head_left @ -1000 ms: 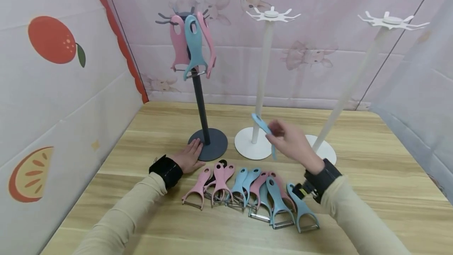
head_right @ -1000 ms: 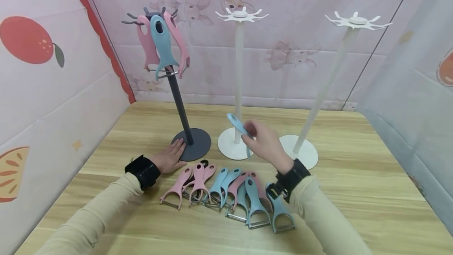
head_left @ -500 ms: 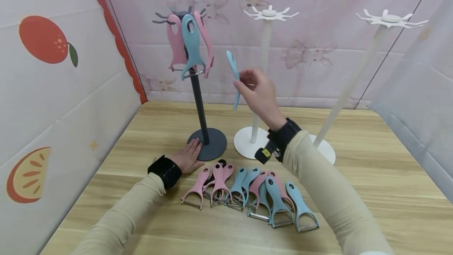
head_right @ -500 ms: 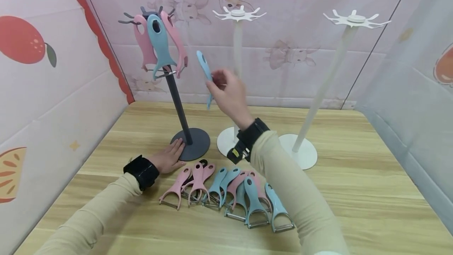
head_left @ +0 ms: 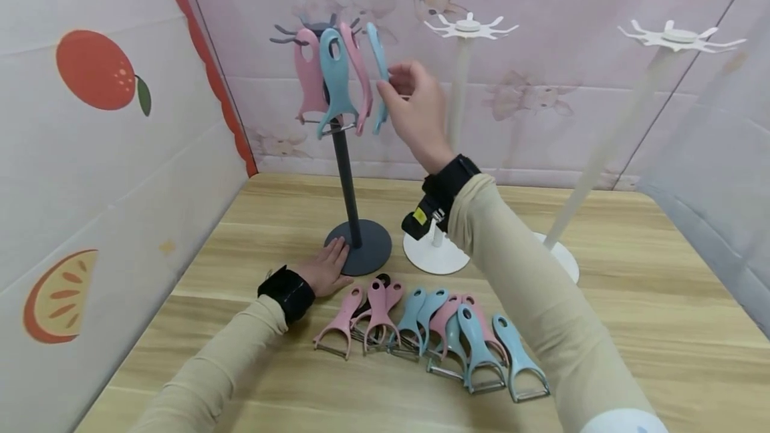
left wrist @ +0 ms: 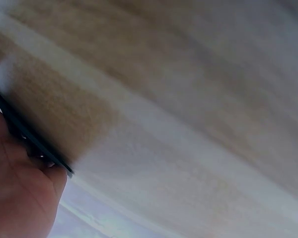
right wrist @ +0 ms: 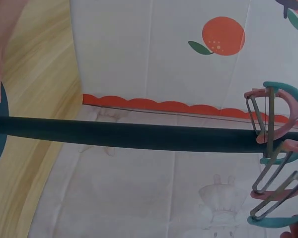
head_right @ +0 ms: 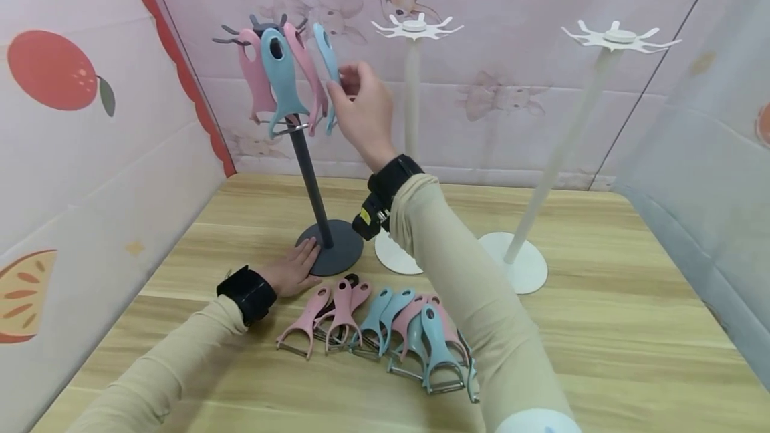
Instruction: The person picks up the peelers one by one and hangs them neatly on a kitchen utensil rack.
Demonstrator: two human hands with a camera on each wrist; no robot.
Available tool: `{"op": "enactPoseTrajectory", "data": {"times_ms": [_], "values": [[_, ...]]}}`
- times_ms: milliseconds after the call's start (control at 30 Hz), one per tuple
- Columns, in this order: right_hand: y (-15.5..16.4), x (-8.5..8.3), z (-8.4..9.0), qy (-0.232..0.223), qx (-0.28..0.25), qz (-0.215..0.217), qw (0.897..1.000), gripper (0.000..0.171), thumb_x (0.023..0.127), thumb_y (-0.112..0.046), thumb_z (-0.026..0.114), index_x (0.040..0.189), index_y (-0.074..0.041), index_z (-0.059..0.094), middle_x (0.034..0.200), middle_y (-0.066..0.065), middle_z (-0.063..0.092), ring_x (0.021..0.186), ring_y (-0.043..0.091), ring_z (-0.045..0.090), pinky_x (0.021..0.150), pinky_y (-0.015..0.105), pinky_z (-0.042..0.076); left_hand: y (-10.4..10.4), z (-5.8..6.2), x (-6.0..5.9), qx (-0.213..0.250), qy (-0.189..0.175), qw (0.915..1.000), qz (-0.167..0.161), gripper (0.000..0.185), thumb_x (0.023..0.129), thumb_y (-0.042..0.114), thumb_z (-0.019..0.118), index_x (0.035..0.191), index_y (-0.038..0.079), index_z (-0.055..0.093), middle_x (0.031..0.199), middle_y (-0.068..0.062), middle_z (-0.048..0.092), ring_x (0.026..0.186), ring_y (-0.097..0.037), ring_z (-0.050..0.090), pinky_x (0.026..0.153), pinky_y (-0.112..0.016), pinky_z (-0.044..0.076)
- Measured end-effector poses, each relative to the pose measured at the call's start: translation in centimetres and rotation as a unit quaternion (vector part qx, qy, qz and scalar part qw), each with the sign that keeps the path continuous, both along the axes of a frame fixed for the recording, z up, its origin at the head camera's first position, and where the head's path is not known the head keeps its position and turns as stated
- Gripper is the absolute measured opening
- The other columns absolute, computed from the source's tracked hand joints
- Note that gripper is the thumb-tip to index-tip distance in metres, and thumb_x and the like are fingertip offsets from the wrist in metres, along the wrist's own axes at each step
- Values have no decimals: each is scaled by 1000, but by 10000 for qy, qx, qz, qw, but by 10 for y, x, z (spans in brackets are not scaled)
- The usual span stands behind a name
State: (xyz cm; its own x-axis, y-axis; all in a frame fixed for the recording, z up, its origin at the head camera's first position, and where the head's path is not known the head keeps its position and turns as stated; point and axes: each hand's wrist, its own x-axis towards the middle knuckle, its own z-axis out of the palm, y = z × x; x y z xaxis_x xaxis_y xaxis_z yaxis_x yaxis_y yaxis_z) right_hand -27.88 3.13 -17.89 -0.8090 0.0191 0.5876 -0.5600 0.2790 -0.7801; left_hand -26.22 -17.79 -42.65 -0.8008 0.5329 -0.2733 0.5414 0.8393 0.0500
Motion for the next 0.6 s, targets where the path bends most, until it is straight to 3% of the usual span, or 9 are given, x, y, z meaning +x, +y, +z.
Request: {"op": "enactPoseTrajectory", "data": {"times_ms": [267, 600], "values": [[-9, -16, 13, -21, 46, 6, 10000, 25, 90, -12, 57, 112, 0, 56, 106, 10, 61, 92, 14, 58, 81, 18, 44, 1, 2, 2, 174, 9, 9998, 26, 67, 97, 36, 39, 140, -12, 17, 146, -30, 6, 135, -39, 4, 108, -43, 15], [-14, -22, 16, -60, 449, 226, 9987, 26, 90, -12, 57, 114, -2, 56, 106, 8, 61, 93, 13, 58, 81, 18, 44, -1, -9, -3, -50, 190, 9998, 52, 70, 96, 41, 37, 141, -8, 17, 147, -27, 7, 136, -37, 5, 108, -42, 15]]}}
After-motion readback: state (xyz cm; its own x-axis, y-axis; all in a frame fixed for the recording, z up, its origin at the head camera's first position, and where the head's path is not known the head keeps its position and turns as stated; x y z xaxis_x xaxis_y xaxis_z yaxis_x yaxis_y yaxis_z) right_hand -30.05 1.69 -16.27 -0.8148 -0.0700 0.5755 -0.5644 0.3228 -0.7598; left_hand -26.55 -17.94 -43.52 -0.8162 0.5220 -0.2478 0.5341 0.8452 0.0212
